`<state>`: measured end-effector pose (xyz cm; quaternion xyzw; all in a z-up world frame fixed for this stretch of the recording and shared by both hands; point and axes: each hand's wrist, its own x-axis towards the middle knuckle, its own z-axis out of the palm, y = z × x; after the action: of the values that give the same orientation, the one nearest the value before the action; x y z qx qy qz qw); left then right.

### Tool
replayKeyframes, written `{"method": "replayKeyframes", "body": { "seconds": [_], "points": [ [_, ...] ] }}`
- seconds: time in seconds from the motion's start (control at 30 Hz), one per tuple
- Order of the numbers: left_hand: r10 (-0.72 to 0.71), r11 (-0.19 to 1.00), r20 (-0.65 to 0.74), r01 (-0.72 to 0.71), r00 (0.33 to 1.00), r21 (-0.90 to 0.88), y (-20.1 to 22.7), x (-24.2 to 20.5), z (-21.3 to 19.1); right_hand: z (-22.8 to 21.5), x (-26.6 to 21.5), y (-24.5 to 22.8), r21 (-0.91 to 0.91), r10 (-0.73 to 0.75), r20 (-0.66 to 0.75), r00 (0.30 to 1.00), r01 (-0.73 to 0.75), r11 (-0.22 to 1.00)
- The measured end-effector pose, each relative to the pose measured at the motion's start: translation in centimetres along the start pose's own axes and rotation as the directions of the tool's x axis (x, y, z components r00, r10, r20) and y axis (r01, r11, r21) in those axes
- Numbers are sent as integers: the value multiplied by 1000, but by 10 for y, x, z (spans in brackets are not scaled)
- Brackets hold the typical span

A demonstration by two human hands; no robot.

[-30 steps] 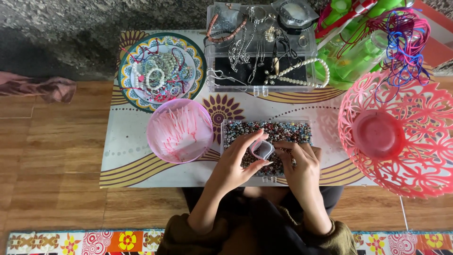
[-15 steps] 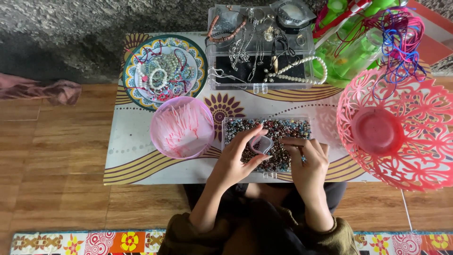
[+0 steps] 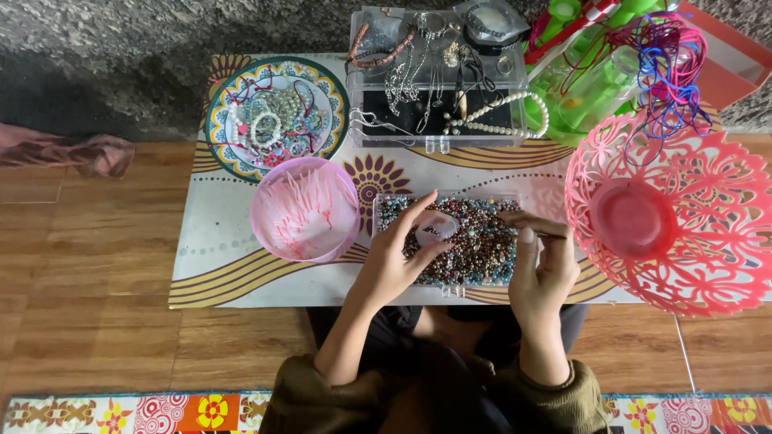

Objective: Picking up small decorative beads from a container and placing them into a small plastic bag for packaging.

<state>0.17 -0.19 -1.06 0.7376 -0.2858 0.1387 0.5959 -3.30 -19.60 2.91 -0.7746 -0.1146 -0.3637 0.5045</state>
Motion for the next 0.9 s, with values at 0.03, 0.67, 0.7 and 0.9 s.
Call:
{"method": "replayKeyframes", "body": {
  "seconds": [0.03, 0.67, 0.7, 0.9],
  "points": [
    [4, 1000, -3, -4, 1000, 1, 0, 2, 2, -2, -6, 9, 1, -5, 0, 1000, 5, 1000],
    [-91, 977, -229, 42, 969, -210, 27, -9, 36, 24, -66, 34, 253, 437, 114, 892, -451, 856],
    [-118, 975, -275, 58, 954, -215, 21, -20, 42, 26, -65, 29, 215, 446, 83, 891, -453, 865],
    [115, 983, -452, -37, 885, 178, 14, -32, 55, 36, -65, 3, -185, 261, -103, 960, -276, 943]
  ]
}}
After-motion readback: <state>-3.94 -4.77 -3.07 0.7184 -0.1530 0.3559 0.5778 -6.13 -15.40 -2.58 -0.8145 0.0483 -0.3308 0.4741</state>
